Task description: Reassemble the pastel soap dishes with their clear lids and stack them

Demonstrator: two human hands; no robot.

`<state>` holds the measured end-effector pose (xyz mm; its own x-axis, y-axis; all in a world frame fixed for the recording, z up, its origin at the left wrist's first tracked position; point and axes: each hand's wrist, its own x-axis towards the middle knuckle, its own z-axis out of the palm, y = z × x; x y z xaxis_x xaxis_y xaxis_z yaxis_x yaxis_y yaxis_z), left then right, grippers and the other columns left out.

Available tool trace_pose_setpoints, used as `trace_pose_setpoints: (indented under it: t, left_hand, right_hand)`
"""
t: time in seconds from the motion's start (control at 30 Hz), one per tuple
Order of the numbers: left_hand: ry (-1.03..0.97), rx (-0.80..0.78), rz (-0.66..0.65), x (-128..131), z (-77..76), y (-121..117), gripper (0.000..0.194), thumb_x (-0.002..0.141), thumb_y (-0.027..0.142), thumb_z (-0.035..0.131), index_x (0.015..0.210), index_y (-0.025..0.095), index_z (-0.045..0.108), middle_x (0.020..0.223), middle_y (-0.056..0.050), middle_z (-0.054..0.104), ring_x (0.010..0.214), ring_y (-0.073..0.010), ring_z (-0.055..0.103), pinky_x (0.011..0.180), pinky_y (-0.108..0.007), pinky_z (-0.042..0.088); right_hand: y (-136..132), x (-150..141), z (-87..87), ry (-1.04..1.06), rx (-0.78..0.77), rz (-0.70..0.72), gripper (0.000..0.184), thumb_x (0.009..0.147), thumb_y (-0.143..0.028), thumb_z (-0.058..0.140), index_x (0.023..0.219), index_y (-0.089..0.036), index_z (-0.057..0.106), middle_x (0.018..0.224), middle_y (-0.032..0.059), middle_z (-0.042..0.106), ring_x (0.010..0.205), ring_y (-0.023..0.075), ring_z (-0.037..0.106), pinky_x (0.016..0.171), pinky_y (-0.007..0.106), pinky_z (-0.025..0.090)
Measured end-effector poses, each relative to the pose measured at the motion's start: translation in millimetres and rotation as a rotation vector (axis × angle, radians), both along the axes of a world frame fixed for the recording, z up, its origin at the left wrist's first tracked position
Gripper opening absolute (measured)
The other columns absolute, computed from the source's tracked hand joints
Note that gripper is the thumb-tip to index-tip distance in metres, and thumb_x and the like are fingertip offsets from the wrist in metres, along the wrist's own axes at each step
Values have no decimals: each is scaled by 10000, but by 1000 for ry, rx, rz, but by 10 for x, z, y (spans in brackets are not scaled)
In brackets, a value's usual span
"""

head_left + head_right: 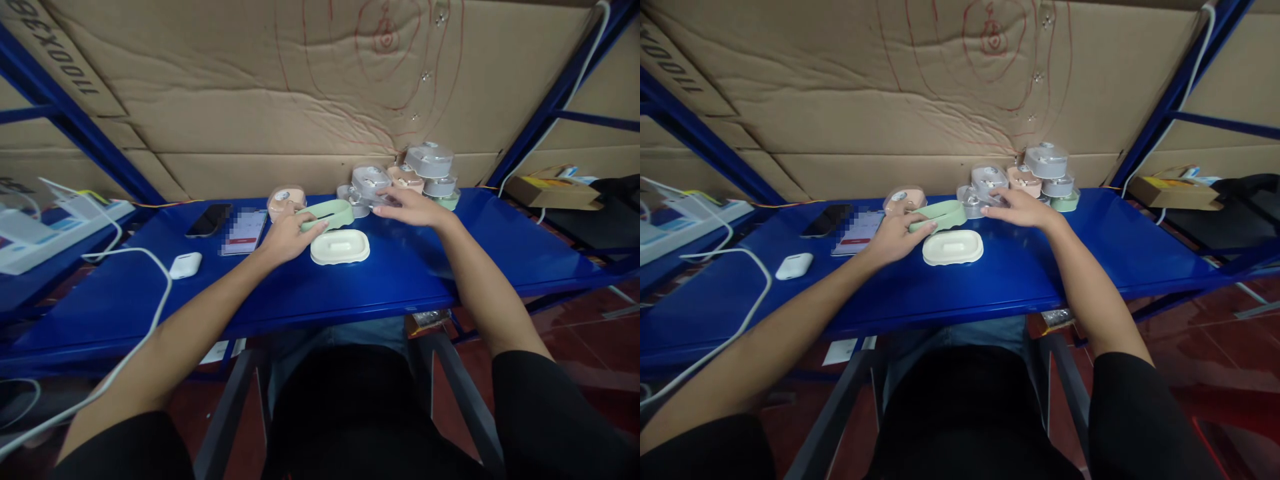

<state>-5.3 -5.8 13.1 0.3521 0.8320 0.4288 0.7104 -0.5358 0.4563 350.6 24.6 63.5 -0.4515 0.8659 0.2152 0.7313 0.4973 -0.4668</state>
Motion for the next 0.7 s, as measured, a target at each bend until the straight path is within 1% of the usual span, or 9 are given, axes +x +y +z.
trace_pose_setpoints:
  t: [0.1,0.17,0.23,0.33,0.43,0.53,0.63,0.7]
  left_hand:
    - [45,-23,-129,25,28,-65,561,1045,696,605,1138,206,861,1410,-176,651,1471,-410,590,1328,-654,449]
    - [92,-35,-222,52,26,-112,532,1033,694,638,1150,228,867,1461,-158,636,1444,-396,613,1327,-635,458]
    - [129,-33,-270,84,10,-157,533,1020,709,667,1176,243,873,1511,-147,617,1407,-386,640,1315,-614,479]
    - [151,-15,-285,127,-23,-203,550,1002,730,700,1202,250,876,1535,-142,605,1395,-390,651,1302,-602,498]
    - [151,-20,-280,141,-48,-204,564,985,730,729,1214,234,867,1529,-156,594,1389,-395,656,1298,-607,500]
    - [133,-55,-268,127,-63,-172,578,938,729,786,1216,226,851,1507,-159,586,1350,-387,673,1285,-608,510]
    - [126,-76,-267,96,-64,-136,563,853,676,889,1218,250,837,1488,-141,591,1345,-384,668,1276,-607,516]
    - [136,-88,-275,76,-58,-117,533,820,623,931,1201,263,831,1482,-128,597,1349,-380,663,1274,-607,514]
  right_hand:
    - [-5,23,17,96,41,18,931,950,-955,611,1543,-241,694,1380,140,787,1296,404,731,1155,587,578]
    - [3,19,-2,135,71,27,953,947,-975,594,1552,-245,688,1383,134,781,1320,411,715,1165,592,570]
    - [19,8,-32,151,84,29,979,929,-987,608,1555,-237,687,1404,145,774,1326,418,709,1165,599,566]
    - [37,-12,-67,149,93,25,990,916,-973,639,1561,-223,682,1442,161,767,1294,407,719,1145,587,568]
    - [24,-38,-68,110,81,12,957,940,-919,655,1563,-193,681,1378,168,794,1220,400,741,1099,577,580]
    - [-10,-64,-51,83,73,-1,889,957,-861,682,1551,-200,691,1359,163,807,1242,418,738,1103,586,577]
    - [-28,-77,-42,75,77,7,806,968,-822,701,1514,-229,711,1404,148,801,1281,421,731,1124,591,573]
    - [-27,-84,-48,68,78,15,788,971,-817,704,1499,-233,716,1395,143,804,1272,411,737,1120,577,578]
